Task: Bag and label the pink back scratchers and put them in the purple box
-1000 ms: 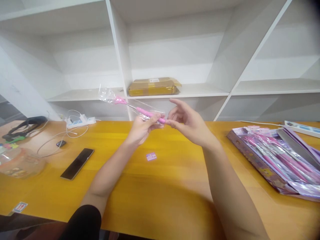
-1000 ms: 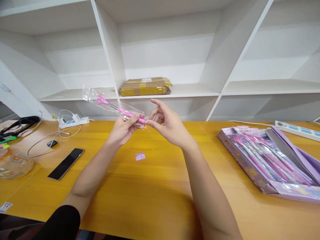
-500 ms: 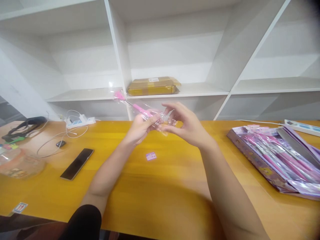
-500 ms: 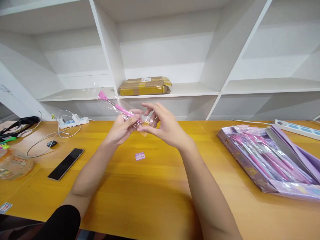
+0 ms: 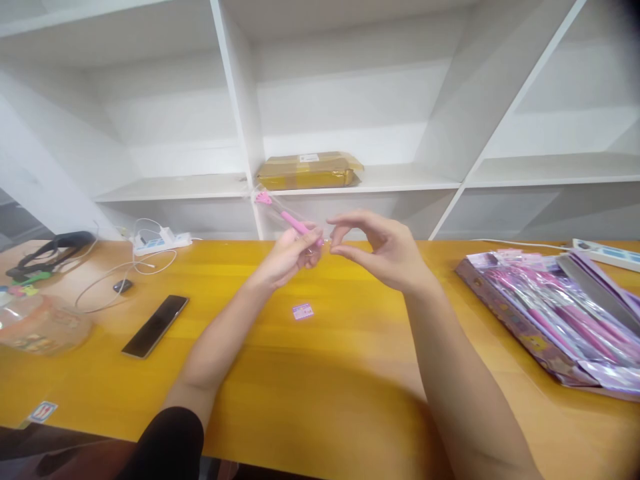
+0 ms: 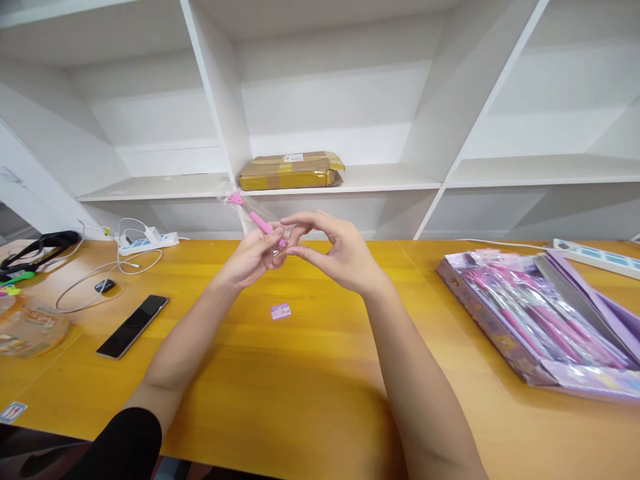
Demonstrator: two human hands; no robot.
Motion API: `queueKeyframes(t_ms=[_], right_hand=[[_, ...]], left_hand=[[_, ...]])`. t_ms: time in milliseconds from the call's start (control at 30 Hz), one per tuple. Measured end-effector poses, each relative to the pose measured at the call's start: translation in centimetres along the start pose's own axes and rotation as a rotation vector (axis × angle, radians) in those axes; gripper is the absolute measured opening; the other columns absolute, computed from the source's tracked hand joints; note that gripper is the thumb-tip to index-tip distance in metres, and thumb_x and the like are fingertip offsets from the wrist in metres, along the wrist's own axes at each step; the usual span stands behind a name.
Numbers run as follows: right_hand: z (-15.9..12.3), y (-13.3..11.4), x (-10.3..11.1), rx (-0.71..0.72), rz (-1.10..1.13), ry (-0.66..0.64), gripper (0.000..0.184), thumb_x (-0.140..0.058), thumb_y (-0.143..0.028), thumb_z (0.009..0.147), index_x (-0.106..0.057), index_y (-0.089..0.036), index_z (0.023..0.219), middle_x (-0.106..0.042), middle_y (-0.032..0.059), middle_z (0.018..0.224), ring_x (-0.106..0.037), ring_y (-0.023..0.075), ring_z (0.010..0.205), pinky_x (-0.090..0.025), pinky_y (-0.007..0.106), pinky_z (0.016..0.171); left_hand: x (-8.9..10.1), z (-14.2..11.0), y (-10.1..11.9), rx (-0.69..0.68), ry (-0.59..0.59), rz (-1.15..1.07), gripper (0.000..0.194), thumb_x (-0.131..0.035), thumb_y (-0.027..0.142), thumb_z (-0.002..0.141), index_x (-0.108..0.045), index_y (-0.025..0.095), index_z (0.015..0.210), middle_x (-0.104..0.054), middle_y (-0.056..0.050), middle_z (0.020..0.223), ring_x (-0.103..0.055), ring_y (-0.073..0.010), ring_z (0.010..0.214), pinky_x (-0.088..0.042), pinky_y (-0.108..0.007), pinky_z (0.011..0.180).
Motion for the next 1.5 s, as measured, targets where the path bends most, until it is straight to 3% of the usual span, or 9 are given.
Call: queueKeyframes(t_ms=[233,467,767,867,967,1067,1333,1433,1500], right_hand=[[0.3,0.3,-0.5,-0.027,-0.044,0.002,0.045,-0.075,-0.049,0.099,-0.070,-0.027,0.138,-0.075,0.0060,0.100,-0.071,0.0246,0.094,-0.058,0.047,0.100],[0.2,0.6,-0.5,-0.057,-0.039,-0.001,0.050,-0.075,-0.051,0.098,-0.066,-0.027,0.142,-0.074,0.0063,0.102,-0.069,0.0224,0.091,-0.058,0.041,0.093],[0.3,1.3,0.0,-0.116,-0.052,0.084,0.061,-0.081,-0.058,0.092,-0.065,-0.028,0.143,-0.067,0.0081,0.110,-0.063,0.0215,0.091,-0.058,0.038,0.082],[0.0,1.9,-0.4,-0.209,0.071,0.005,0.064,-0.079,-0.058,0.094,-0.061,-0.027,0.146,-0.062,0.0028,0.094,-0.059,0.0170,0.079,-0.054,0.032,0.073],[-0.2,2.1,-1.4,-0.290,0.195,-0.101,0.065,-0.076,-0.060,0.096,-0.057,-0.025,0.148,-0.055,-0.0033,0.079,-0.055,0.0135,0.069,-0.049,0.028,0.065],[-0.3,1.9,-2.2,-0.327,0.291,-0.172,0.067,-0.075,-0.061,0.097,-0.057,-0.024,0.150,-0.058,-0.0036,0.075,-0.058,0.0132,0.066,-0.046,0.025,0.059],[-0.5,1.4,-3.5,-0.303,0.631,-0.301,0.074,-0.077,-0.057,0.098,-0.049,-0.021,0.157,-0.076,0.0021,0.082,-0.079,0.0240,0.081,-0.062,0.034,0.072],[-0.5,1.3,-3.7,-0.251,0.715,-0.334,0.074,-0.075,-0.054,0.101,-0.046,-0.018,0.159,-0.075,0.0006,0.080,-0.080,0.0232,0.082,-0.061,0.032,0.072],[-0.4,1.5,-3.7,-0.230,0.733,-0.343,0.072,-0.074,-0.053,0.102,-0.047,-0.018,0.159,-0.073,-0.0005,0.078,-0.077,0.0193,0.076,-0.054,0.025,0.061]], left_hand=[[-0.8,0.1,-0.9,0.032,-0.090,-0.019,0.052,-0.079,0.069,0.087,-0.062,0.020,0.090,-0.062,0.001,0.073,-0.053,-0.0097,0.052,-0.036,-0.024,0.049],[-0.7,-0.6,-0.2,-0.004,-0.149,0.256,0.043,-0.092,0.049,0.081,-0.061,0.020,0.089,-0.057,0.003,0.069,-0.052,-0.0100,0.059,-0.040,-0.025,0.059],[-0.6,-0.6,0.4,-0.050,-0.228,0.382,0.038,-0.082,0.056,0.090,-0.076,0.018,0.095,-0.067,-0.006,0.081,-0.061,-0.0156,0.070,-0.050,-0.030,0.066],[-0.2,-0.9,0.7,-0.066,-0.233,0.435,0.045,-0.072,0.062,0.096,-0.080,0.017,0.100,-0.071,-0.009,0.089,-0.065,-0.0172,0.073,-0.052,-0.031,0.066],[0.1,-1.3,0.9,-0.041,-0.260,0.525,0.046,-0.069,0.061,0.099,-0.082,0.017,0.099,-0.072,-0.008,0.082,-0.063,-0.0162,0.070,-0.051,-0.029,0.065],[0.2,-1.7,1.0,-0.036,-0.281,0.577,0.043,-0.070,0.060,0.099,-0.084,0.019,0.100,-0.071,-0.006,0.076,-0.062,-0.0158,0.067,-0.050,-0.027,0.064],[-0.6,-2.1,0.8,-0.173,-0.338,0.592,0.042,-0.067,0.059,0.102,-0.085,0.020,0.104,-0.073,-0.005,0.075,-0.067,-0.0157,0.071,-0.056,-0.027,0.070],[-0.9,-2.2,0.9,-0.216,-0.364,0.607,0.043,-0.066,0.058,0.103,-0.083,0.018,0.099,-0.073,-0.004,0.076,-0.067,-0.0140,0.071,-0.057,-0.026,0.071],[-0.9,-2.4,1.0,-0.229,-0.379,0.630,0.043,-0.064,0.057,0.105,-0.082,0.018,0.097,-0.072,-0.004,0.076,-0.067,-0.0137,0.071,-0.057,-0.025,0.071]])
Point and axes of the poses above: each hand's wrist, its own z-axis towards the middle knuckle, its own x-axis out of the back of the hand, y = z × x, the point moved 6 cm from there along z, towards the middle knuckle
